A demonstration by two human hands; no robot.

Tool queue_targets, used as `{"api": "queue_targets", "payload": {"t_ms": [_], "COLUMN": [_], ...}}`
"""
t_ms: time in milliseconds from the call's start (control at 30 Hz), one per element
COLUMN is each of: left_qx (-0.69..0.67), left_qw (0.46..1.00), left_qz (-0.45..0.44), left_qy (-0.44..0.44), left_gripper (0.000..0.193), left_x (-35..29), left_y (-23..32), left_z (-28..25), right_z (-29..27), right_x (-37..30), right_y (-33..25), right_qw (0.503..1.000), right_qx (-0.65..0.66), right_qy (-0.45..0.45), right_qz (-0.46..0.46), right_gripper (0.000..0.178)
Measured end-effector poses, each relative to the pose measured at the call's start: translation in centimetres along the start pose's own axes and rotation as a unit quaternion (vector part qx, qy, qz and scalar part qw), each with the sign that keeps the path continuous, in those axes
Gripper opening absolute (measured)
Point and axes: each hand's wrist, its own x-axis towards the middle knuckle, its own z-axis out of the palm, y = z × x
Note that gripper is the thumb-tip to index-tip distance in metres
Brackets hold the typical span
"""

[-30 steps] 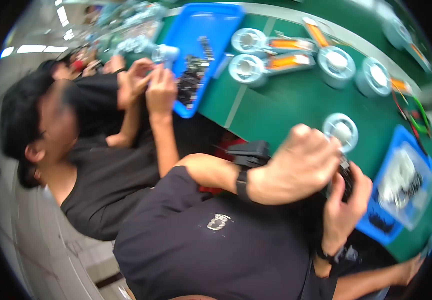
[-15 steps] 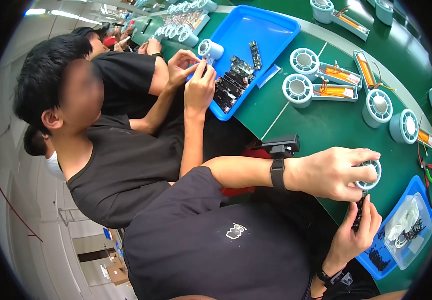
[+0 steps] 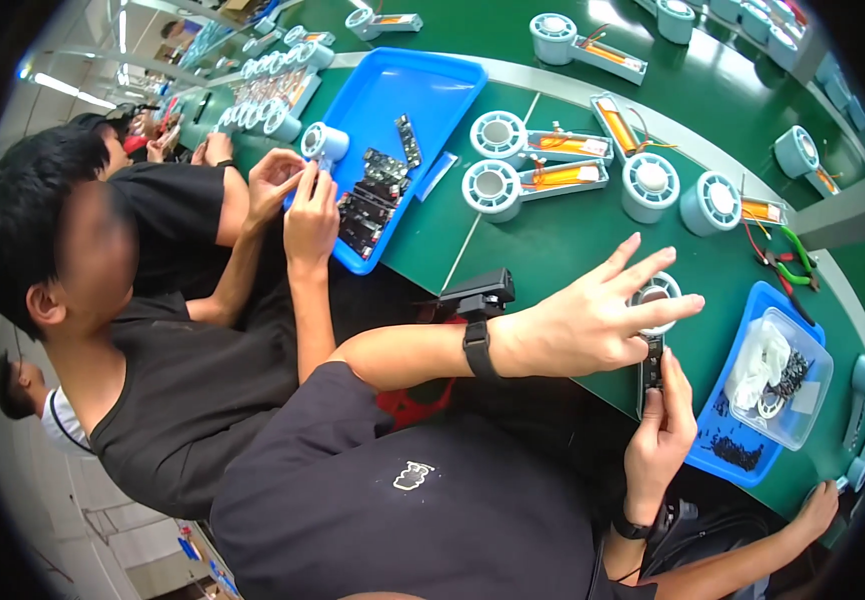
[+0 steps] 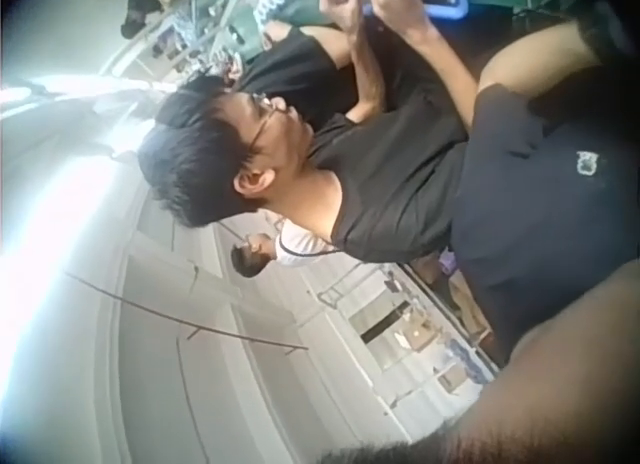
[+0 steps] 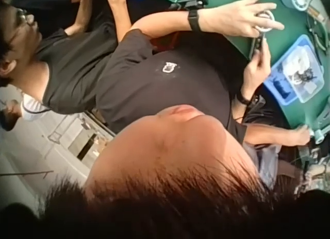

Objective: The person picks up a circuit board and a fan housing, connects the battery wires to the board, and presses the board into the housing. They then set the assembly down and pick up another circuit board to repeat the process.

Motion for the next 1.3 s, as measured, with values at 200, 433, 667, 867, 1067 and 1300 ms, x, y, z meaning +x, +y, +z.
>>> {"api": "queue_targets", "payload": {"t_ms": [200,433,667,867,1067,1300], "left_qx": [-0.036,0.101,0.295,0.401,-0.001,0.328], "left_qw": [0.997,0.991,0.916,0.830,0.932,0.872], "left_qz": [0.025,0.074,-0.244,-0.379,-0.237,-0.227], "left_qy": [-0.061,0.040,0.122,-0.082,-0.273,-0.283], "left_gripper": [0.012,0.015,0.009,0.017,0.040,0.049], "left_x": [0.2,6.8,11.5,8.0,13.7,12.8], "left_y": [-1.5,-2.1,-28.2,-36.2,-28.5,-25.1], "left_z": [0.8,-7.9,-10.1,-6.0,-4.1,-3.9], "right_z": [0.9,1.2,0.9,0.5,0.4,0.5], "right_x": [-1.0,-0.6,-0.9,-0.6,-0.8,-0.8], "right_y": [1.8,3.3,3.6,3.2,2.5,2.3], "right_qw": [0.964,0.906,0.879,0.907,0.919,0.932], "right_qx": [0.243,0.422,0.468,0.414,0.389,0.359], "right_qy": [0.005,-0.009,-0.047,-0.040,-0.054,-0.041], "right_qz": [0.107,-0.019,-0.075,-0.059,-0.033,-0.021], "right_gripper": [0.038,0.068,0.066,0.038,0.018,0.013]}}
